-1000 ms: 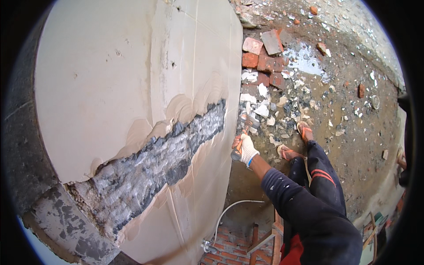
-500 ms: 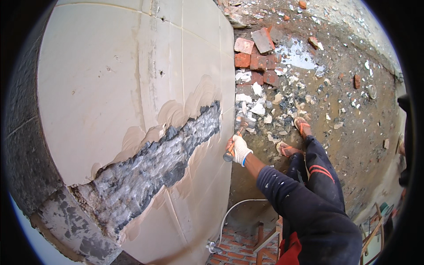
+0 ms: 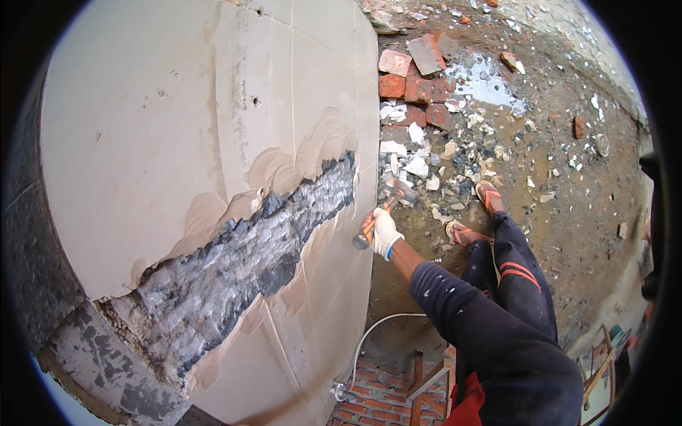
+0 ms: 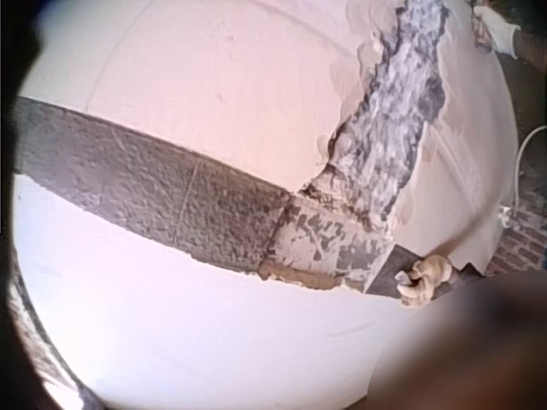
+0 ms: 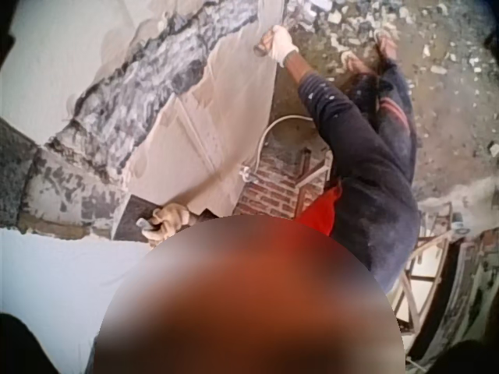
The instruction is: The person uses a hammer and chisel to remove tiles from a wall. They repeatedly strike the chisel against the tiles, causing them to break and fall to the floor.
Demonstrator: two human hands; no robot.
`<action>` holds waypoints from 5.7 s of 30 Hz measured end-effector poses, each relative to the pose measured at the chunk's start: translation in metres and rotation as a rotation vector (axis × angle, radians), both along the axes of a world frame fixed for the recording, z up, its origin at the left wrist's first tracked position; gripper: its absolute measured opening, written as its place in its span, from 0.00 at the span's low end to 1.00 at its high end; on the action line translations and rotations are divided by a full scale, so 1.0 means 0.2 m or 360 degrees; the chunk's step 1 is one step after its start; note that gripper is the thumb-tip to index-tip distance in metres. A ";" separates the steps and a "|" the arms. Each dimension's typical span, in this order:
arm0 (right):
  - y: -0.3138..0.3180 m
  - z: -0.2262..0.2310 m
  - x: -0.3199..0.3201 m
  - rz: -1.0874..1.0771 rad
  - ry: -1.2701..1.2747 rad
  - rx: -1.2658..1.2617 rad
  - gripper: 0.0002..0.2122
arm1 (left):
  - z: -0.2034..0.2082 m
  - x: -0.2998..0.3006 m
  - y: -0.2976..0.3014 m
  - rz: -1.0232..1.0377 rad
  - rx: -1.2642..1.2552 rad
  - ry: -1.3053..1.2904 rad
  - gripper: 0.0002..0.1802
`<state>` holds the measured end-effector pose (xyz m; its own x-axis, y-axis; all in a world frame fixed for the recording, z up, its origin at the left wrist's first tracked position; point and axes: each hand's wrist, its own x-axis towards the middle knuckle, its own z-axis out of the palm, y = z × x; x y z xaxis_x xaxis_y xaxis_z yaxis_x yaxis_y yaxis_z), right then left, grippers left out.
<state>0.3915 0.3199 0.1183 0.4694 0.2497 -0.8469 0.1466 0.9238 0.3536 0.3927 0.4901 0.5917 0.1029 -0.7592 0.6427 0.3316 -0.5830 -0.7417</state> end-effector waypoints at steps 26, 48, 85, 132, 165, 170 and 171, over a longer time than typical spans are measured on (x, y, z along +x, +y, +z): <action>-0.19 -0.03 0.06 0.0251 -0.0138 -0.0234 0.02 | -0.01 0.00 0.01 0.0044 -0.0039 0.0086 0.24; -0.14 -0.09 -0.05 0.0060 0.0006 0.0090 0.03 | -0.02 0.03 0.00 0.0059 0.0052 -0.0018 0.25; -0.18 -0.27 -0.13 0.0139 -0.0022 0.0383 0.03 | -0.07 0.03 0.00 -0.0058 0.0051 0.0101 0.24; -0.06 -0.29 -0.09 0.0125 0.0126 0.0072 0.02 | -0.07 0.01 0.06 0.0033 0.0176 0.0156 0.21; -1.32 0.08 -1.56 0.3495 0.0261 -0.1328 0.12 | 0.08 -0.07 0.18 0.0073 0.0019 0.0227 0.18; -1.63 0.30 -1.90 0.3380 0.0414 -0.1231 0.12 | 0.01 -0.15 0.14 0.0226 -0.0672 0.0462 0.10; -1.66 0.34 -1.95 0.3348 0.0406 -0.1261 0.11 | -0.01 -0.19 0.11 0.0135 -0.0531 0.0559 0.13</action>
